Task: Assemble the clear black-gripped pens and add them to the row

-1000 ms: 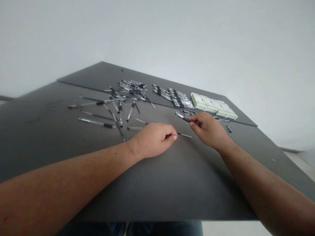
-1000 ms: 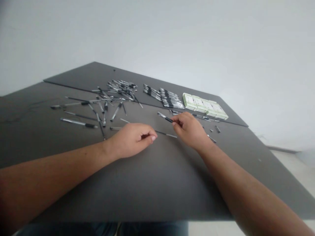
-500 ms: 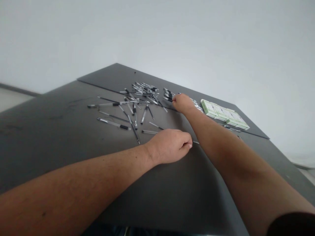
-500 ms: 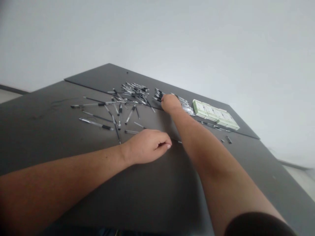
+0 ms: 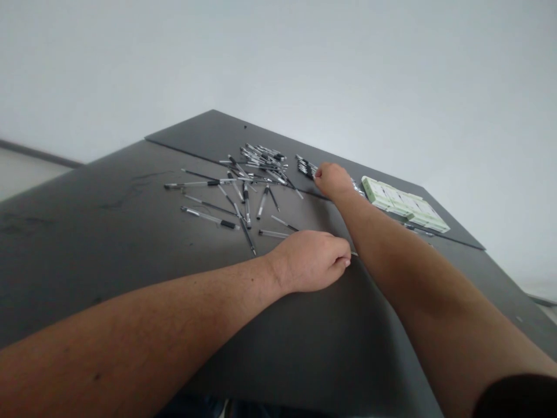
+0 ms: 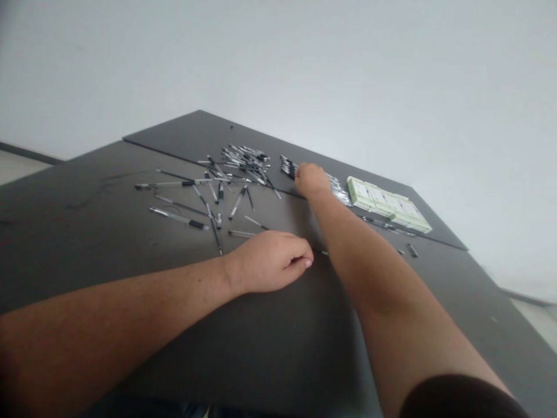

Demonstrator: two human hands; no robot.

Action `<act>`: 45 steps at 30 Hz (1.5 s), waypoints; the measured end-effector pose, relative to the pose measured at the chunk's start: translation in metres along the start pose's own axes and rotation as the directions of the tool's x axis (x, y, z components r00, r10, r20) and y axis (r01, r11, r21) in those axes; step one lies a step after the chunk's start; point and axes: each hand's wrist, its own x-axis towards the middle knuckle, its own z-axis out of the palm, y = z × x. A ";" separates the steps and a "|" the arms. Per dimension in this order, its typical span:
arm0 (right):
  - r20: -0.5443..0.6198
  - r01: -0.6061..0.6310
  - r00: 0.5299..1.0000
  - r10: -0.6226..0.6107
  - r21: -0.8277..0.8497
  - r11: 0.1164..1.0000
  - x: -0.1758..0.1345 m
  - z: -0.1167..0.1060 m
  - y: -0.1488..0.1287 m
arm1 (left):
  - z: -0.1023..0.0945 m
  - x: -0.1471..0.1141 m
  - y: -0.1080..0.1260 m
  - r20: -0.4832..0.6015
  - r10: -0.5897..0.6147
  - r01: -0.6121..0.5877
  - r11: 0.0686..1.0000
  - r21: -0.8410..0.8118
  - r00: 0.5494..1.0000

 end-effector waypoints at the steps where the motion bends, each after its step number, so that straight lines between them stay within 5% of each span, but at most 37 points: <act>1: -0.015 0.011 1.000 -0.011 0.007 1.000 -0.009 -0.006 0.003 | 0.000 0.000 0.000 0.001 0.002 -0.002 1.000 0.004 1.000; 7: -0.123 0.064 0.991 -0.046 0.150 0.987 -0.091 -0.049 0.042 | 0.000 -0.002 -0.001 -0.020 0.005 -0.006 1.000 -0.013 1.000; 12: -0.122 -0.114 0.982 0.145 0.229 0.967 -0.169 -0.078 0.093 | 0.000 -0.002 -0.004 -0.094 -0.008 0.006 1.000 -0.024 0.995; 20: -0.096 -0.331 0.931 0.352 0.182 0.926 -0.236 -0.077 0.205 | -0.001 -0.004 -0.007 -0.140 -0.015 0.014 1.000 -0.011 0.990; 30: -0.009 -0.420 0.907 0.421 0.055 0.906 -0.245 -0.039 0.262 | -0.006 -0.008 -0.007 -0.117 -0.080 0.078 0.997 -0.024 0.990; 45: 0.104 -0.260 0.955 0.278 -0.153 0.953 -0.158 -0.007 0.296 | -0.006 -0.009 -0.009 -0.048 -0.129 0.130 0.991 0.027 0.990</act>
